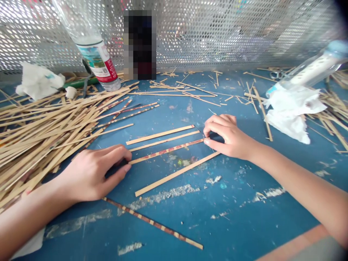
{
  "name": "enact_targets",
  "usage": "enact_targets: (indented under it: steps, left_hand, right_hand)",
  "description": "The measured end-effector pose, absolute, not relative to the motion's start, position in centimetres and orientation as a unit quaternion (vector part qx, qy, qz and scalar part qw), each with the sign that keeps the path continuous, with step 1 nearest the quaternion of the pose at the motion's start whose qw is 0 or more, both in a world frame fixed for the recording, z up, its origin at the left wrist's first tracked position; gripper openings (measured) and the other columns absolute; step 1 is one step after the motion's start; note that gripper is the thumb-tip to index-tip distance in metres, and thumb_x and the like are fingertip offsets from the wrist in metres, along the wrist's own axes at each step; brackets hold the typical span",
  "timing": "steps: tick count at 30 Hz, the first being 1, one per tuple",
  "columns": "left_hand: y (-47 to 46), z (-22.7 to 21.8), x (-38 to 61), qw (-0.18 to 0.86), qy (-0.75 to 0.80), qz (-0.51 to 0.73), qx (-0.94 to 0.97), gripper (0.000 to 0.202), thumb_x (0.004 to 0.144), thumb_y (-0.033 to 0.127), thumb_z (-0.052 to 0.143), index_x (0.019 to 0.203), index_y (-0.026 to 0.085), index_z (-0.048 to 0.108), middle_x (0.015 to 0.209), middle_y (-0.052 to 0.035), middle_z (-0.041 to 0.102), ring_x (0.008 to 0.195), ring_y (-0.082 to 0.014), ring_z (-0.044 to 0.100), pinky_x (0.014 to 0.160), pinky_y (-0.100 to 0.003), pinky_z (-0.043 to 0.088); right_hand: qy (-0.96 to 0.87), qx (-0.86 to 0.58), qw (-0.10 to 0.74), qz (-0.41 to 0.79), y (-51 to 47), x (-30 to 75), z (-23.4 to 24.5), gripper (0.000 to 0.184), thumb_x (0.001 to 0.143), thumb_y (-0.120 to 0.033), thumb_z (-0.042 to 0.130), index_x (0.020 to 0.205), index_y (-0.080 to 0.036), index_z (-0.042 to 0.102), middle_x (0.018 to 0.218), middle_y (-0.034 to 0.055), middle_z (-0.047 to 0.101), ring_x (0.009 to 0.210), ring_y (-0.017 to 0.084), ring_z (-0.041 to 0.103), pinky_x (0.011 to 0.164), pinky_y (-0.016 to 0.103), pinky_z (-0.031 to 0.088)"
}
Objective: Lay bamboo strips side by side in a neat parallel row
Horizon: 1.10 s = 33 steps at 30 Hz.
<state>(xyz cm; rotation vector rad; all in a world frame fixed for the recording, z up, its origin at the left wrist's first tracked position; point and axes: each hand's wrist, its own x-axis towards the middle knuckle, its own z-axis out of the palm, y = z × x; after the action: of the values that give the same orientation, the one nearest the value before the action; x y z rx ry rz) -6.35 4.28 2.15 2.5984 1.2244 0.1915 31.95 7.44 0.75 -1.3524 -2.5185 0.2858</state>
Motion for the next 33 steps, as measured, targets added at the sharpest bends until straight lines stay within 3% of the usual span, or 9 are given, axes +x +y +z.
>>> enact_targets:
  steps: [13,19,25,33]
  left_hand:
    - [4.2,2.2,-5.9,0.117,0.452,0.074,0.881,0.026,0.096,0.039,0.04,0.096,0.022,0.059,0.079,-0.0005,0.066,0.059,-0.0118,0.057,0.056,-0.024,0.041]
    - [4.4,2.1,-6.1,0.106,0.51,0.114,0.846,0.027,0.096,0.042,0.039,0.099,0.023,0.057,0.076,0.0016,0.066,0.058,-0.0122,0.057,0.057,-0.024,0.041]
    - [4.9,1.8,-6.1,0.013,0.525,0.091,0.846,0.024,0.093,0.036,0.038,0.099,0.025,0.058,0.099,-0.0025,0.07,0.083,-0.0211,0.066,0.064,-0.028,0.044]
    - [5.3,1.7,-6.1,0.037,0.516,0.068,0.853,0.023,0.093,0.04,0.039,0.095,0.024,0.055,0.09,-0.0028,0.066,0.077,-0.0203,0.063,0.064,-0.028,0.042]
  right_hand:
    - [-0.878,-0.449,0.157,0.047,7.0,31.9,1.1,0.01,0.091,-0.033,0.051,0.088,-0.024,0.054,0.098,0.0029,0.06,0.097,0.022,0.054,0.099,0.043,0.023]
    - [-0.922,-0.346,0.165,0.055,4.9,30.4,1.8,0.01,0.093,-0.031,0.051,0.093,-0.023,0.057,0.093,0.0026,0.065,0.092,0.021,0.057,0.094,0.042,0.024]
    - [-0.938,-0.306,0.129,0.099,4.1,29.4,1.6,0.015,0.098,-0.028,0.048,0.087,-0.023,0.058,0.087,0.0012,0.063,0.085,0.018,0.055,0.089,0.039,0.024]
    - [-0.932,-0.312,0.144,0.113,4.1,29.1,1.6,0.017,0.099,-0.024,0.05,0.085,-0.021,0.059,0.087,-0.0002,0.063,0.082,0.016,0.053,0.084,0.036,0.024]
